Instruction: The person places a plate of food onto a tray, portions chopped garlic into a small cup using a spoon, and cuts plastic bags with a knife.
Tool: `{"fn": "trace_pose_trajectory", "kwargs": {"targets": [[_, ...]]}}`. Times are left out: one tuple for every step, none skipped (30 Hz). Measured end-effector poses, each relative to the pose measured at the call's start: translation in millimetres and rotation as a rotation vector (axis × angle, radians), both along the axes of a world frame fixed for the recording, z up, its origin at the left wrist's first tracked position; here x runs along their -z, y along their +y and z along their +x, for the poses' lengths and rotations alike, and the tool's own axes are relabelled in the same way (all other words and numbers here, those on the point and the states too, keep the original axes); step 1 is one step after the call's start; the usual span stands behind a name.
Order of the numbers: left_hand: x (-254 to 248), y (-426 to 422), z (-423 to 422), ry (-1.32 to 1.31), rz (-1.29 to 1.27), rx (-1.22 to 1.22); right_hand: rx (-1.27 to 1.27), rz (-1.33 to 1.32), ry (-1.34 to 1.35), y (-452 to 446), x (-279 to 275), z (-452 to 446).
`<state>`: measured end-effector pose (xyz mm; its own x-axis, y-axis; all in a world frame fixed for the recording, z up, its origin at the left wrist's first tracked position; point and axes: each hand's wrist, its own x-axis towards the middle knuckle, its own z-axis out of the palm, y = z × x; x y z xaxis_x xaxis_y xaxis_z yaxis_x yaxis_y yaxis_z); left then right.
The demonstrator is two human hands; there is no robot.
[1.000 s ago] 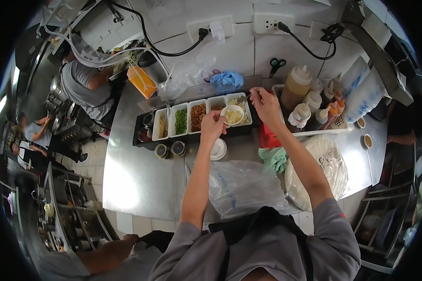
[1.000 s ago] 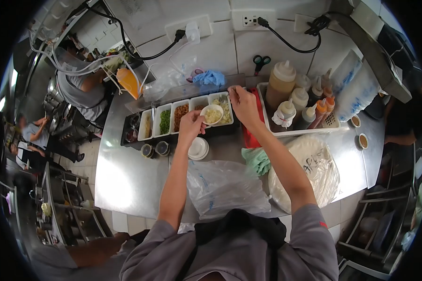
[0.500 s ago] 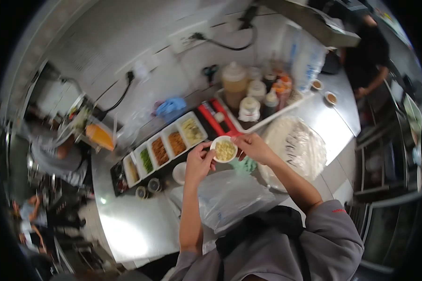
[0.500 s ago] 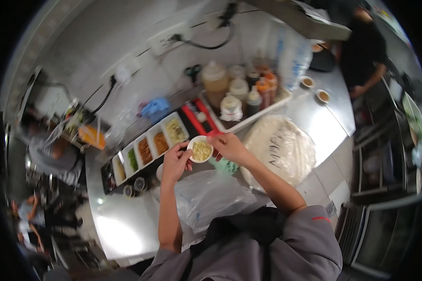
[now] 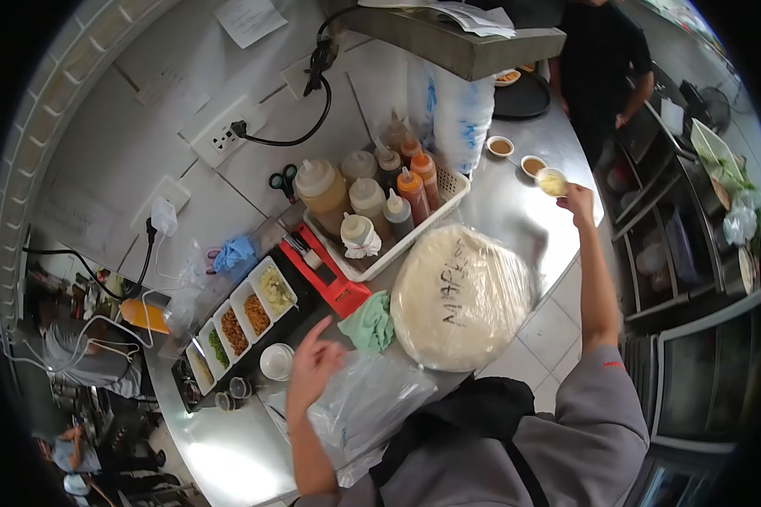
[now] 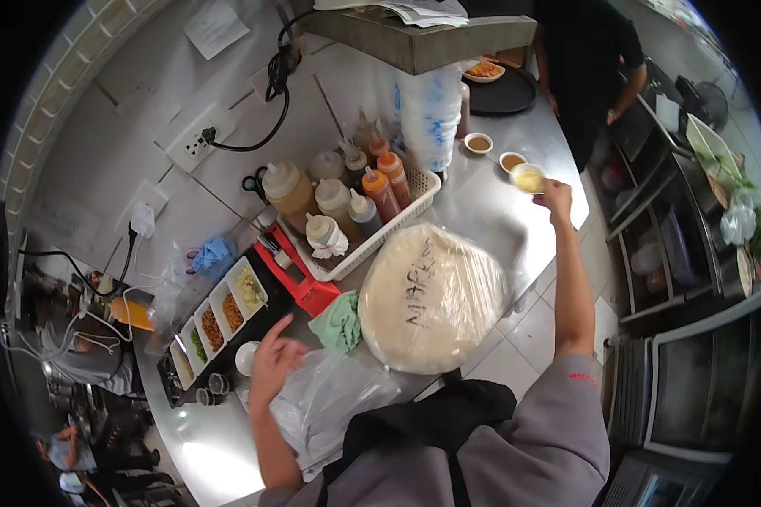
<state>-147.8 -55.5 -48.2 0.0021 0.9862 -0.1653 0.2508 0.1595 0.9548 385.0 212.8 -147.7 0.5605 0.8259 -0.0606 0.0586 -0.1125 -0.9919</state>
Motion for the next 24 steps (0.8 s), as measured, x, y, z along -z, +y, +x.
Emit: {"fn": "trace_pose_trajectory", "kwargs": {"targets": [[2.5,-14.5,-13.4,0.079,-0.005,-0.053,0.080,-0.002,-0.035,22.2,17.7,29.6],[5.7,-31.4,-25.3,0.119,-0.019,-0.148,0.146,0.004,0.009,39.5,30.4,51.4],[8.4,-48.8,-33.5,0.158,-0.038,-0.243,0.219,0.008,0.029,58.1,48.9,70.9],[3.8,-64.5,-35.0,0.184,-0.055,-0.319,0.245,-0.078,0.011,65.6,46.0,76.3],[-1.3,-79.8,-34.5,0.211,-0.077,-0.393,0.272,-0.167,-0.009,70.4,43.8,79.9],[-0.2,-94.0,-35.3,0.203,-0.100,-0.472,0.324,-0.190,0.024,80.9,47.4,80.5],[0.9,-106.5,-34.4,0.197,-0.121,-0.551,0.377,-0.211,0.058,92.4,52.1,81.8],[2.1,-118.1,-30.8,0.171,-0.111,-0.617,0.383,-0.189,0.124,102.0,57.3,82.6],[3.1,-124.4,-28.8,0.192,-0.114,-0.641,0.312,-0.161,0.190,116.3,73.1,93.6],[5.0,-131.8,-26.8,0.211,-0.117,-0.670,0.265,-0.138,0.251,128.5,85.2,104.7],[7.5,-141.0,-22.9,0.228,-0.121,-0.704,0.218,-0.110,0.374,135.9,95.5,120.3],[7.6,-143.4,-17.9,0.242,-0.146,-0.741,0.170,-0.090,0.496,145.7,103.8,133.6],[10.5,-147.8,-16.0,0.240,-0.153,-0.745,0.127,-0.094,0.556,156.1,112.5,136.5],[8.4,-149.0,-12.4,0.254,-0.173,-0.741,0.050,-0.074,0.563,168.7,124.2,150.1],[12.1,-152.3,-10.8,0.198,-0.162,-0.758,-0.062,-0.011,0.498,174.4,137.0,175.9],[6.5,-151.5,-5.5,0.195,-0.173,-0.748,-0.187,0.063,0.429,178.7,149.7,199.0],[8.7,-153.1,-3.5,0.156,-0.146,-0.764,-0.340,0.174,0.391,187.1,164.0,226.7],[3.3,-152.7,0.7,0.203,-0.147,-0.737,-0.094,0.116,0.185,180.5,147.4,206.8],[0.4,-152.0,4.9,0.220,-0.166,-0.757,-0.098,0.149,0.158,161.8,125.1,188.4],[2.6,-156.8,4.4,0.251,-0.154,-0.738,-0.106,0.176,0.128,145.4,108.8,172.2],[0.6,-159.9,8.0,0.281,-0.157,-0.719,-0.105,0.210,0.095,130.6,92.3,155.4],[-4.3,-159.4,12.5,0.307,-0.156,-0.690,-0.117,0.216,0.072,109.7,71.8,132.6],[-9.8,-159.2,17.0,0.329,-0.151,-0.656,-0.123,0.226,0.047,81.3,46.2,98.3],[-18.3,-159.6,20.6,0.396,-0.209,-0.572,-0.213,0.236,0.029,62.0,29.6,70.0]]}}
